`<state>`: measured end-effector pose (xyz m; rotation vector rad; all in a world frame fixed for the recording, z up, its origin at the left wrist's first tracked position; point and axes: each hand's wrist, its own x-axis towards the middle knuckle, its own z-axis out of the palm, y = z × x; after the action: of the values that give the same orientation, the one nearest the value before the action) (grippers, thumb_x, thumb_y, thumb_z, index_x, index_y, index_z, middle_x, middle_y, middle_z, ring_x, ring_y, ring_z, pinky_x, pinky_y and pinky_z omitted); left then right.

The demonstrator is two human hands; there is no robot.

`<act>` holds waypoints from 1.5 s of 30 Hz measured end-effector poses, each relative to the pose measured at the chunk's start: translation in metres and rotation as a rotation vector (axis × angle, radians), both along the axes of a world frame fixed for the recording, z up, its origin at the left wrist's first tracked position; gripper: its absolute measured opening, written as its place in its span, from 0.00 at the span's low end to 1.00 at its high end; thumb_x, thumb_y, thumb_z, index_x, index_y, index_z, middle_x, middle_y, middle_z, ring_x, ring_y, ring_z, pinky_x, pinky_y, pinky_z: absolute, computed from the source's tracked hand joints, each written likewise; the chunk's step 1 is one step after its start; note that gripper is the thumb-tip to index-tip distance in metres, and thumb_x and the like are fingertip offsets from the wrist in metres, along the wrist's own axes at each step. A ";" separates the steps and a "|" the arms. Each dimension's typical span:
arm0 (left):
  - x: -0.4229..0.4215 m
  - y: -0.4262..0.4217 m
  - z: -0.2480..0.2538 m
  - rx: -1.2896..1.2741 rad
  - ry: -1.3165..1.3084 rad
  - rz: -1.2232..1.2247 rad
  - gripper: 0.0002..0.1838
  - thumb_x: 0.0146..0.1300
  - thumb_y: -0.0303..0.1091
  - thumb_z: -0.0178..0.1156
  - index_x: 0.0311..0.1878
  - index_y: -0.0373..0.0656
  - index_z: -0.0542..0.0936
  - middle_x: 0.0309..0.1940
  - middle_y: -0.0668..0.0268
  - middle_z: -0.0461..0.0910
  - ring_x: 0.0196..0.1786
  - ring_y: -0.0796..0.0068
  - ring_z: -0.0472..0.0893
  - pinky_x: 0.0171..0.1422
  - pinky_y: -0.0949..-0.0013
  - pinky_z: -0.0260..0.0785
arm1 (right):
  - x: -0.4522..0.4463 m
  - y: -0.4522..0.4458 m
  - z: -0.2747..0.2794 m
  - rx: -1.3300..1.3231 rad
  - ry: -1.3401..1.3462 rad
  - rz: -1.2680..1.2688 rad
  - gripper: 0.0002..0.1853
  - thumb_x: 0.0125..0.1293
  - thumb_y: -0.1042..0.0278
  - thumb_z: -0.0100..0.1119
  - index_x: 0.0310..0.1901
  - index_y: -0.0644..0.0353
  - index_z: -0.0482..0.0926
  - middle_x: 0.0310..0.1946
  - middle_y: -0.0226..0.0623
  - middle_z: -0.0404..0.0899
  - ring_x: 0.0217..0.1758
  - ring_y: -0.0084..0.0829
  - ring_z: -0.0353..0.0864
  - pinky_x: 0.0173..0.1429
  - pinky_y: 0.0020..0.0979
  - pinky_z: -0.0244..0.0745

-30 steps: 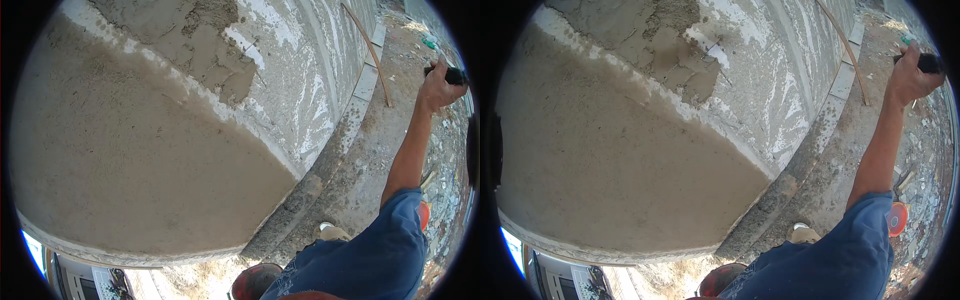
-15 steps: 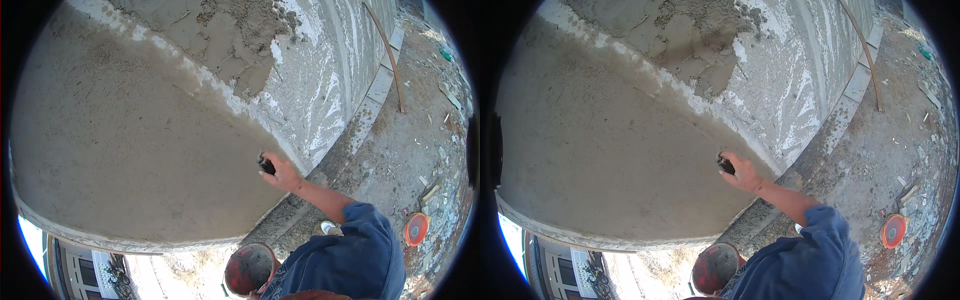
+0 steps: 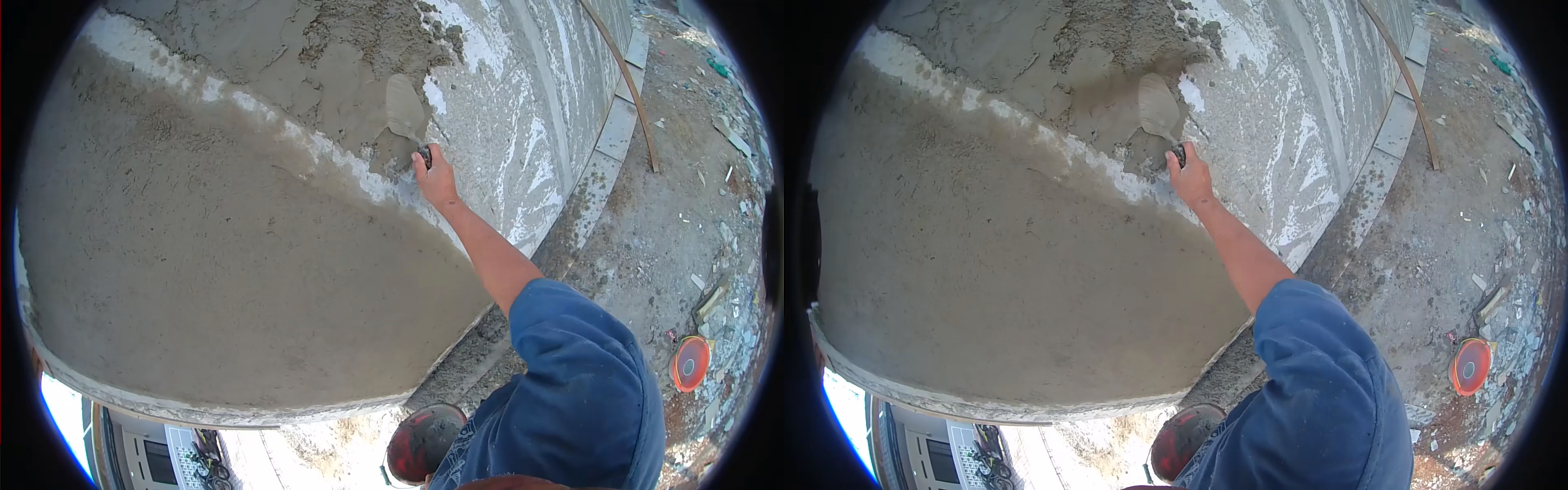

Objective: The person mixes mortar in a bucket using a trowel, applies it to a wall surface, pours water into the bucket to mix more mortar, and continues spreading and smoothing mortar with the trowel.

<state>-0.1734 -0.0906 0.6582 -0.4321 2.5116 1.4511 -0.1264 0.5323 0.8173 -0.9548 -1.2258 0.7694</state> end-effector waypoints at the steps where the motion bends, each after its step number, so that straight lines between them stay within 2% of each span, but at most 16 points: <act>1: 0.001 -0.001 0.000 -0.005 -0.002 0.001 0.23 0.43 0.19 0.60 0.47 0.26 0.75 0.43 0.50 0.81 0.39 0.59 0.83 0.42 0.59 0.77 | -0.018 -0.006 -0.004 -0.028 0.134 -0.012 0.17 0.75 0.54 0.53 0.54 0.58 0.72 0.37 0.55 0.82 0.37 0.58 0.83 0.41 0.49 0.78; 3: 0.004 -0.004 -0.001 -0.006 0.001 0.005 0.23 0.43 0.19 0.60 0.47 0.26 0.75 0.43 0.50 0.81 0.38 0.59 0.83 0.42 0.58 0.77 | -0.055 -0.006 -0.008 -0.158 0.308 0.015 0.16 0.75 0.53 0.53 0.51 0.59 0.73 0.33 0.51 0.82 0.30 0.52 0.83 0.36 0.45 0.78; 5: 0.005 -0.004 -0.002 -0.002 -0.002 0.001 0.23 0.43 0.18 0.60 0.47 0.26 0.74 0.43 0.50 0.81 0.38 0.59 0.83 0.42 0.58 0.77 | -0.040 -0.044 0.038 -0.337 0.665 0.250 0.16 0.79 0.51 0.49 0.43 0.57 0.68 0.19 0.27 0.67 0.18 0.22 0.70 0.20 0.31 0.67; 9: 0.006 -0.004 -0.005 0.020 0.000 -0.001 0.23 0.43 0.18 0.59 0.48 0.26 0.74 0.43 0.49 0.81 0.38 0.58 0.83 0.41 0.58 0.78 | -0.032 -0.072 0.082 -0.499 0.988 0.447 0.17 0.79 0.48 0.47 0.46 0.57 0.64 0.22 0.30 0.67 0.17 0.24 0.68 0.21 0.31 0.68; 13: 0.005 0.003 -0.008 0.049 0.000 0.006 0.23 0.43 0.17 0.59 0.48 0.25 0.74 0.43 0.49 0.81 0.38 0.58 0.83 0.41 0.58 0.78 | -0.043 -0.068 0.116 -0.323 0.851 0.443 0.23 0.78 0.47 0.49 0.56 0.61 0.65 0.22 0.30 0.67 0.19 0.24 0.69 0.23 0.30 0.70; 16: 0.007 0.002 -0.009 0.068 -0.006 0.017 0.23 0.43 0.17 0.59 0.48 0.25 0.74 0.43 0.49 0.81 0.38 0.58 0.83 0.40 0.58 0.78 | -0.023 -0.079 0.096 -0.234 0.597 0.562 0.25 0.77 0.47 0.49 0.60 0.62 0.65 0.22 0.31 0.68 0.19 0.23 0.70 0.24 0.29 0.70; 19: 0.007 0.000 -0.009 0.063 -0.003 0.020 0.23 0.44 0.17 0.59 0.48 0.25 0.74 0.43 0.49 0.80 0.38 0.58 0.83 0.40 0.58 0.78 | 0.006 -0.073 0.080 -0.181 0.620 0.481 0.24 0.77 0.47 0.50 0.58 0.62 0.66 0.22 0.32 0.69 0.20 0.24 0.71 0.24 0.29 0.70; 22: 0.011 -0.003 -0.008 0.054 0.003 0.029 0.23 0.44 0.16 0.58 0.48 0.25 0.74 0.44 0.49 0.80 0.37 0.58 0.83 0.40 0.58 0.78 | 0.007 -0.035 0.077 -0.322 0.952 0.435 0.22 0.77 0.48 0.50 0.54 0.61 0.67 0.22 0.32 0.70 0.20 0.24 0.72 0.24 0.31 0.70; 30: 0.025 0.002 -0.012 0.099 0.005 0.085 0.23 0.44 0.16 0.58 0.48 0.24 0.73 0.44 0.49 0.80 0.37 0.58 0.83 0.39 0.58 0.78 | 0.017 -0.123 -0.022 -0.354 0.286 0.559 0.19 0.77 0.51 0.50 0.52 0.61 0.69 0.20 0.31 0.71 0.19 0.23 0.73 0.26 0.31 0.70; 33: 0.034 -0.005 -0.009 0.134 0.037 0.102 0.23 0.44 0.15 0.57 0.48 0.24 0.73 0.44 0.48 0.80 0.37 0.58 0.83 0.38 0.58 0.79 | 0.056 -0.159 -0.045 -0.350 0.021 0.722 0.19 0.76 0.53 0.52 0.55 0.60 0.70 0.25 0.38 0.78 0.26 0.33 0.82 0.34 0.37 0.76; 34: 0.036 -0.008 -0.004 0.187 0.061 0.091 0.23 0.44 0.15 0.57 0.49 0.24 0.73 0.44 0.48 0.80 0.37 0.58 0.83 0.38 0.58 0.79 | 0.065 -0.171 -0.050 -0.177 -0.140 0.747 0.19 0.75 0.53 0.53 0.57 0.60 0.70 0.28 0.41 0.80 0.31 0.38 0.83 0.38 0.39 0.76; 35: 0.039 0.001 0.007 0.187 0.084 0.040 0.24 0.44 0.16 0.57 0.51 0.25 0.73 0.44 0.49 0.80 0.36 0.58 0.84 0.34 0.60 0.80 | 0.074 -0.182 -0.053 -0.011 -0.297 0.792 0.20 0.74 0.53 0.54 0.58 0.59 0.71 0.32 0.44 0.82 0.35 0.44 0.84 0.42 0.42 0.77; 36: 0.053 0.027 0.041 0.408 0.042 0.051 0.25 0.46 0.16 0.55 0.53 0.25 0.73 0.45 0.49 0.79 0.36 0.59 0.84 0.29 0.64 0.81 | 0.081 -0.194 -0.053 0.152 -0.444 0.863 0.21 0.74 0.54 0.55 0.59 0.59 0.71 0.35 0.47 0.84 0.39 0.49 0.86 0.46 0.45 0.77; 38: 0.057 0.045 0.067 0.428 -0.014 0.020 0.24 0.53 0.16 0.52 0.57 0.27 0.70 0.45 0.50 0.78 0.35 0.62 0.84 0.27 0.67 0.85 | 0.090 -0.217 -0.020 0.102 -0.797 1.176 0.24 0.71 0.55 0.59 0.62 0.57 0.72 0.48 0.54 0.83 0.52 0.56 0.82 0.54 0.49 0.75; 42: 0.054 0.051 0.092 0.390 0.026 -0.130 0.15 0.58 0.18 0.55 0.50 0.36 0.75 0.31 0.68 0.75 0.28 0.79 0.78 0.29 0.75 0.76 | 0.059 -0.255 -0.008 0.343 -1.407 1.317 0.21 0.66 0.58 0.63 0.60 0.50 0.78 0.45 0.46 0.86 0.52 0.49 0.84 0.55 0.49 0.77; 45: 0.054 0.063 0.113 0.513 0.099 -0.195 0.16 0.58 0.19 0.56 0.51 0.35 0.76 0.35 0.64 0.79 0.31 0.77 0.81 0.31 0.74 0.78 | 0.027 -0.287 -0.068 0.351 -1.579 1.253 0.21 0.65 0.60 0.64 0.59 0.50 0.80 0.45 0.46 0.86 0.52 0.47 0.84 0.57 0.49 0.78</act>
<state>-0.1199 -0.0273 0.7716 -0.0243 2.0570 1.9780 -0.0997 0.2449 0.7495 -0.2237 -3.3579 0.5473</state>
